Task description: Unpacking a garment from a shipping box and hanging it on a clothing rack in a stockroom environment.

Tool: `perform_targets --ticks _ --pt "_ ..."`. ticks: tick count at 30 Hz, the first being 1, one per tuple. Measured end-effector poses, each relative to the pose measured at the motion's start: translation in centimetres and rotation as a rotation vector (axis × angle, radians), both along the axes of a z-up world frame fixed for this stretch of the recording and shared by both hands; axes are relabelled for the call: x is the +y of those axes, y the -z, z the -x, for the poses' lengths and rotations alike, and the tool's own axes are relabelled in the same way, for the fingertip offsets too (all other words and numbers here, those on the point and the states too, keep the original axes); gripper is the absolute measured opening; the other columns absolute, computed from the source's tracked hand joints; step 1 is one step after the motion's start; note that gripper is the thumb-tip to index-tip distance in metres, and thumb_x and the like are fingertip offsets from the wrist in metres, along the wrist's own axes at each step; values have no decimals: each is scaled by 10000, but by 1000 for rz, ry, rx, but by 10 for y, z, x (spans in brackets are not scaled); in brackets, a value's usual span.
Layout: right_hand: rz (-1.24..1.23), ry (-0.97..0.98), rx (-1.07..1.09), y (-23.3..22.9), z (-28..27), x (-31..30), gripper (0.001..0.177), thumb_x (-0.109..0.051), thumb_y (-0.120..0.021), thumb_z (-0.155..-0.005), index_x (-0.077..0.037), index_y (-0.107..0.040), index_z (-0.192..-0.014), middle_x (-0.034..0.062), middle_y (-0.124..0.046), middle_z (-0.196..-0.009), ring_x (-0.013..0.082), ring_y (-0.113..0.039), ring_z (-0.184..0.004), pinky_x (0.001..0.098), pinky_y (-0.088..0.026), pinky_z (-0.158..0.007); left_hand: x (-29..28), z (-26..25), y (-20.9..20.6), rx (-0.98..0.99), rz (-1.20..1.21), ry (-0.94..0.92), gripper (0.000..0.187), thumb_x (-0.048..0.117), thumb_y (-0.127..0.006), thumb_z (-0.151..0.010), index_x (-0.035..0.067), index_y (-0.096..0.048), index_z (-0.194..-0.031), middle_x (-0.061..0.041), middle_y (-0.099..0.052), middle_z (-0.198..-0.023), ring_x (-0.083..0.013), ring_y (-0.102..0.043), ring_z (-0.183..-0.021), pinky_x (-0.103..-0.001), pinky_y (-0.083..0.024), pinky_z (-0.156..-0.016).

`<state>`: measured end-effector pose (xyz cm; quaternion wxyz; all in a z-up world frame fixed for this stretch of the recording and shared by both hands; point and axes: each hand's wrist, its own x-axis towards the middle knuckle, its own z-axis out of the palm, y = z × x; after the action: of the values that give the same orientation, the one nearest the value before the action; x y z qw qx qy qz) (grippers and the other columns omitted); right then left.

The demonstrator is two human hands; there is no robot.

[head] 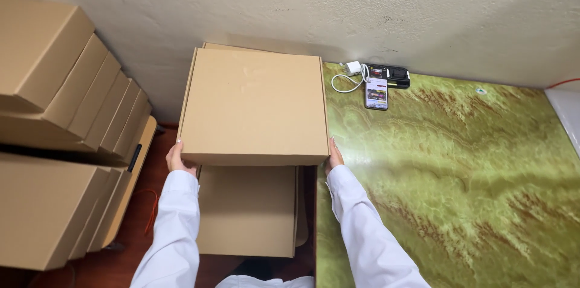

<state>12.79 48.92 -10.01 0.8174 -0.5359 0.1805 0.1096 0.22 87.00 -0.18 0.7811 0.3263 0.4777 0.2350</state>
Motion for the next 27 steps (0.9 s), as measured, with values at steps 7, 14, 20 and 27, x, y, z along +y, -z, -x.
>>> perform_targets --ticks 7,14,20,27 --pt "-85 -4 71 -97 43 54 712 -593 -490 -804 -204 -286 -1364 82 -211 -1427 266 -142 -1327 390 -78 -1106 -26 -21 -39 23 143 -63 945 426 -805 -697 251 -136 -1340 -165 -153 -1391 -362 -206 -1284 -618 -147 -1017" --pt "122 42 -14 -132 16 76 613 -349 -637 -804 -142 -375 -1318 176 -273 -1389 348 -194 -1298 465 -164 -1067 -14 -49 -17 63 232 4 1112 617 -768 -676 183 -18 -1373 -210 -63 -1402 -377 -142 -1300 -616 -180 -994" --pt "211 32 33 -126 -11 87 646 -404 -688 -765 -168 -412 -1300 162 -342 -1352 346 -277 -1260 492 -240 -1022 8 -78 -3 79 208 31 1150 684 -752 -646 172 -25 -1376 -200 -69 -1403 -389 -168 -1289 -596 -222 -994" --pt "252 -3 16 -125 -25 89 625 -418 -700 -759 -184 -445 -1279 197 -422 -1280 382 -397 -1172 487 -378 -925 4 -89 -38 119 177 54 1135 687 -707 -648 148 -37 -1389 -190 -118 -1399 -381 -194 -1291 -576 -188 -1015"
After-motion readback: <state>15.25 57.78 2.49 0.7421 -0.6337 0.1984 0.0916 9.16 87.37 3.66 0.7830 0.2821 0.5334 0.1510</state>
